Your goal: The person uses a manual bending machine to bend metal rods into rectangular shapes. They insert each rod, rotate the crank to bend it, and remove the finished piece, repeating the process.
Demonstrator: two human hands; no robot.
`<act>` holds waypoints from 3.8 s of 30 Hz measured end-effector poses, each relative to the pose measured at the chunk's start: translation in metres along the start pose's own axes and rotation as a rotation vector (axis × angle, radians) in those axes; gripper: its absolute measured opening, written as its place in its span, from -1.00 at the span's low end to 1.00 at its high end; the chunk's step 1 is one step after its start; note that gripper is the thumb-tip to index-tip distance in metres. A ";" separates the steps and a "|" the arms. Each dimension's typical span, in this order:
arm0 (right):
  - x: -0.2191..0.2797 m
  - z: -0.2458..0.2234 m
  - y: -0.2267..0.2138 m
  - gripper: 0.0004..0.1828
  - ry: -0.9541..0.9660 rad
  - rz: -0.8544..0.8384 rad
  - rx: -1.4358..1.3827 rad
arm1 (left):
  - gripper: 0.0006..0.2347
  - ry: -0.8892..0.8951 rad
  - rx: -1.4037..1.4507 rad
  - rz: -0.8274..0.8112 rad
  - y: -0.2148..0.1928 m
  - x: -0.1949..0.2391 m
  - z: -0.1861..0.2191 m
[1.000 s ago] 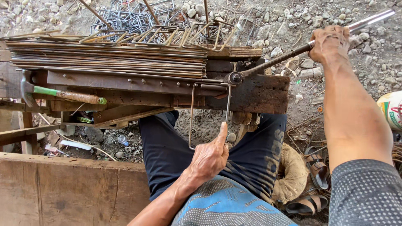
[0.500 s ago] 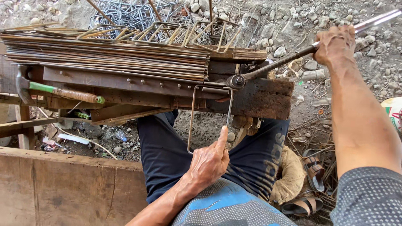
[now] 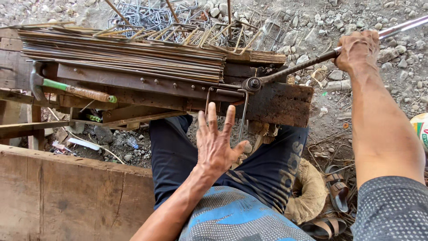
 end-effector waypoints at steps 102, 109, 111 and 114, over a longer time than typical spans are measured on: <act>0.419 -0.175 0.012 -0.55 0.378 0.126 -0.883 | -0.37 -0.067 -0.182 -0.519 -0.068 -0.013 0.035; 0.405 -0.143 0.043 -0.48 0.450 0.067 -0.806 | -0.32 -0.003 0.529 -0.262 -0.085 -0.002 -0.013; 0.399 -0.137 0.038 -0.57 0.443 0.089 -0.820 | -0.31 -0.207 0.966 -0.477 -0.041 0.009 -0.053; 0.394 -0.131 0.045 -0.55 0.422 0.043 -0.783 | -0.77 -0.416 1.592 -0.821 0.012 0.036 -0.058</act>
Point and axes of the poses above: each hand's wrist, its own x-axis away from the middle knuckle, its own y-axis out of the palm, z = x × y, the point moved 10 cm from there along -x, towards the middle knuckle, and after that the axes turned 11 degrees about -y, right-handed, at the moved point
